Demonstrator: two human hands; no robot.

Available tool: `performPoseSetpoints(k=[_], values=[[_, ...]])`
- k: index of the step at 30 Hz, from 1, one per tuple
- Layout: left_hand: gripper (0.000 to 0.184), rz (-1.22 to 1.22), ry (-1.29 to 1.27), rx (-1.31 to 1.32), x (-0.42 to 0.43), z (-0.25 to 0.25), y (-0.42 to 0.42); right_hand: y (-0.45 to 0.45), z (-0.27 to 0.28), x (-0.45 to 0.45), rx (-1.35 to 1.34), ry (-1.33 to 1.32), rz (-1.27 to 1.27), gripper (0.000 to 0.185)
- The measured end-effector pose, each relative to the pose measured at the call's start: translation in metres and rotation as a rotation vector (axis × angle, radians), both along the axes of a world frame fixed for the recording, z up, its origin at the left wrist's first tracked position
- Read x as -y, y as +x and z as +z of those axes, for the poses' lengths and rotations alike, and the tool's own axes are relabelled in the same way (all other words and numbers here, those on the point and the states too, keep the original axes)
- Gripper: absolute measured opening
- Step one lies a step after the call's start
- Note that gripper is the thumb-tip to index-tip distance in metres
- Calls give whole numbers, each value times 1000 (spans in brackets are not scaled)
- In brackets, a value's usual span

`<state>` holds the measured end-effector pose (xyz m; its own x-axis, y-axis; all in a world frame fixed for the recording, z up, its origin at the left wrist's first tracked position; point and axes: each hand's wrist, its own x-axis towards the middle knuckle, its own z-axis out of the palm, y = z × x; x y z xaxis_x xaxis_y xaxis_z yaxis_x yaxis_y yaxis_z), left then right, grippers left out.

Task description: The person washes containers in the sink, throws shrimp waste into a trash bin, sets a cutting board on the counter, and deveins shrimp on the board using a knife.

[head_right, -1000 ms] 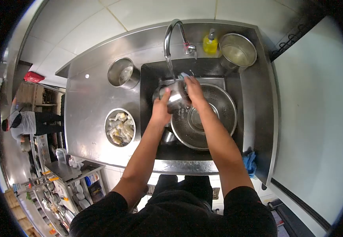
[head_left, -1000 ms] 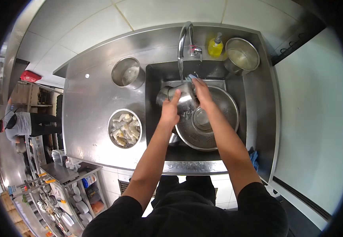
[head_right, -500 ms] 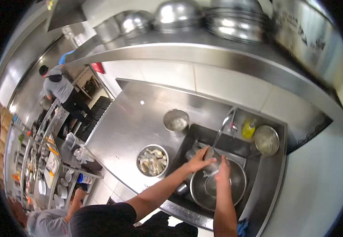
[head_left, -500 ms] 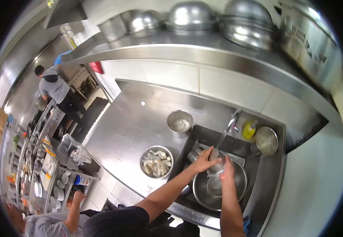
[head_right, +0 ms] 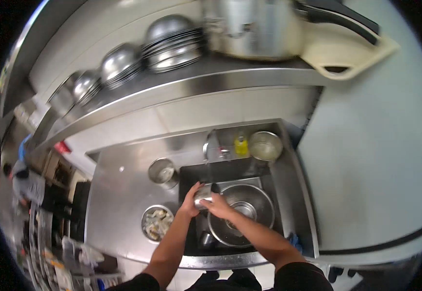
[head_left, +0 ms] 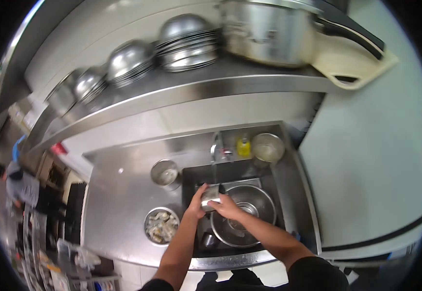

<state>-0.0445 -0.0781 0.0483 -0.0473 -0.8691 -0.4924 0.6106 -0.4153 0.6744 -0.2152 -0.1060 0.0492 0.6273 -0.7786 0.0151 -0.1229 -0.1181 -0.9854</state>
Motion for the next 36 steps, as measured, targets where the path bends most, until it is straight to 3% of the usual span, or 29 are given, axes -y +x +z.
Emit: performPoseSetpoints(k=[2,3,6,7,8,9,10,11,12,13,14,16,19,23,26,30,31,34,36], values=[[62,8,-74,58,-26,-26,-14,4,18,-4,126,191,-203,41],[66,23,-112,90,-28,-30,-18,7,9,3,85,406,-312,44],[62,-2,-57,12,-33,-22,-26,21,5,-9,138,471,-558,50],[61,60,-6,-11,-30,-9,-26,19,-5,-17,277,461,-311,58],[58,47,-143,-215,-17,-28,-15,13,0,-30,25,88,-194,53],[56,52,-114,-77,-13,-18,-6,6,7,-42,-216,-268,-53,48],[55,37,-29,-131,-9,-9,-3,-2,-12,-29,-404,-436,204,37],[54,-113,93,-149,-11,11,5,-19,21,-18,-600,-654,367,29],[55,-144,108,-118,-8,5,10,-34,41,-6,-615,-868,405,27],[57,-125,126,-115,-11,0,13,-36,17,4,-664,-1047,328,21],[59,-117,117,-110,-6,-2,11,-37,20,19,-848,-1292,458,21],[62,-87,108,-224,-8,15,-5,-37,68,30,-889,-1381,425,20],[69,-66,111,-257,-10,8,-19,-23,70,40,-637,-1159,142,19],[71,-80,108,-293,-8,3,-29,-6,34,34,-510,-565,-79,21],[70,-71,122,-330,5,-25,-25,-4,7,34,-332,-300,111,25],[72,-14,213,-215,20,-12,-28,-34,31,69,-460,-310,462,32],[72,3,238,-177,27,-11,-25,-56,48,76,-301,-325,420,35],[72,156,179,-230,43,-18,-16,-94,109,108,-701,-475,-121,37],[73,213,212,-266,61,-32,-10,-118,97,164,-830,-763,-255,46]])
